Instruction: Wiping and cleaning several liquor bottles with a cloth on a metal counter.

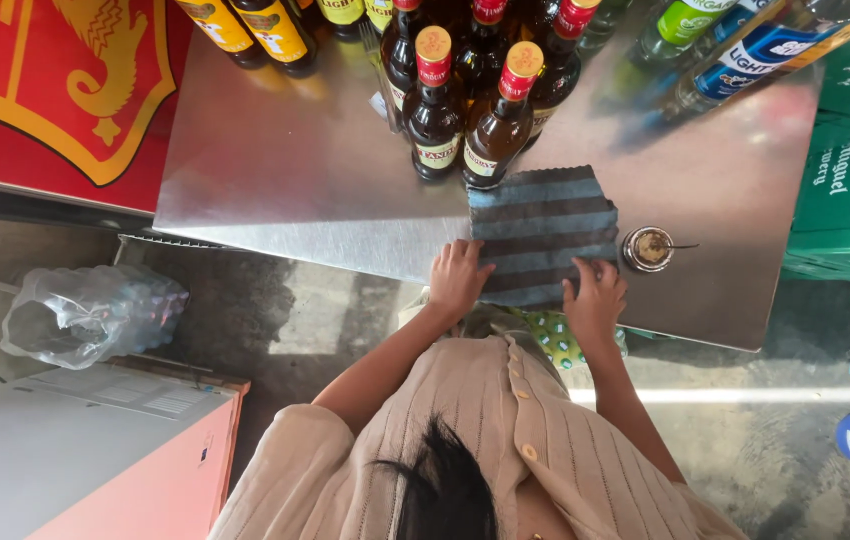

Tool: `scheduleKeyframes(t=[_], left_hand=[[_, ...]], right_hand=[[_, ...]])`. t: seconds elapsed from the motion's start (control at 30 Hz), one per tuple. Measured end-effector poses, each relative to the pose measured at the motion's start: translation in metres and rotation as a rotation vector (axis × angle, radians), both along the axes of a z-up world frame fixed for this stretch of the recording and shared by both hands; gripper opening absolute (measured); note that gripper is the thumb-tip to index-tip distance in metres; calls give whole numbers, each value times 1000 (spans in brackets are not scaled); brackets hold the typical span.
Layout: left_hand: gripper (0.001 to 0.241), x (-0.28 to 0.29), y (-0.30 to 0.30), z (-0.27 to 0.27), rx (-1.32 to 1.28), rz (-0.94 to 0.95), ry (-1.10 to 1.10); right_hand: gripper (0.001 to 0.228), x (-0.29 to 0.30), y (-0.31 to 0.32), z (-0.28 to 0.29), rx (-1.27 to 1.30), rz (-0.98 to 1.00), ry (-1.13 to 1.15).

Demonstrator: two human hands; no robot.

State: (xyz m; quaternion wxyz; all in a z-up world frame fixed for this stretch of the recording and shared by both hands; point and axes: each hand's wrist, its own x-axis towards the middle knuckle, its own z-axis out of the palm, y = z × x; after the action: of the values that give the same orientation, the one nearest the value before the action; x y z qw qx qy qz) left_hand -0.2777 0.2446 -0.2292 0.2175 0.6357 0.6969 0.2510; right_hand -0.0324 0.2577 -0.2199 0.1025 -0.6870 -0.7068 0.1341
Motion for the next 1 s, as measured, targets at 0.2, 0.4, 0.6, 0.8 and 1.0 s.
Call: scheduleKeyframes(t=[0.2, 0.4, 0.6, 0.8, 1.0], left_hand=[[37, -13, -1, -59, -76, -5, -81], [32, -30, 32, 13, -488, 208, -87], [29, -18, 31, 6, -304, 68, 65], [38, -36, 24, 5, -82, -25, -200], [15, -59, 35, 46, 343, -60, -269]], right_hand=[[26, 25, -7, -39, -111, 20, 182], [45, 22, 22, -9, -14, -190, 116], [48, 28, 45, -47, -129, -133, 240], [24, 36, 48, 21, -173, -106, 516], [13, 30, 45, 91, 306, 110, 521]])
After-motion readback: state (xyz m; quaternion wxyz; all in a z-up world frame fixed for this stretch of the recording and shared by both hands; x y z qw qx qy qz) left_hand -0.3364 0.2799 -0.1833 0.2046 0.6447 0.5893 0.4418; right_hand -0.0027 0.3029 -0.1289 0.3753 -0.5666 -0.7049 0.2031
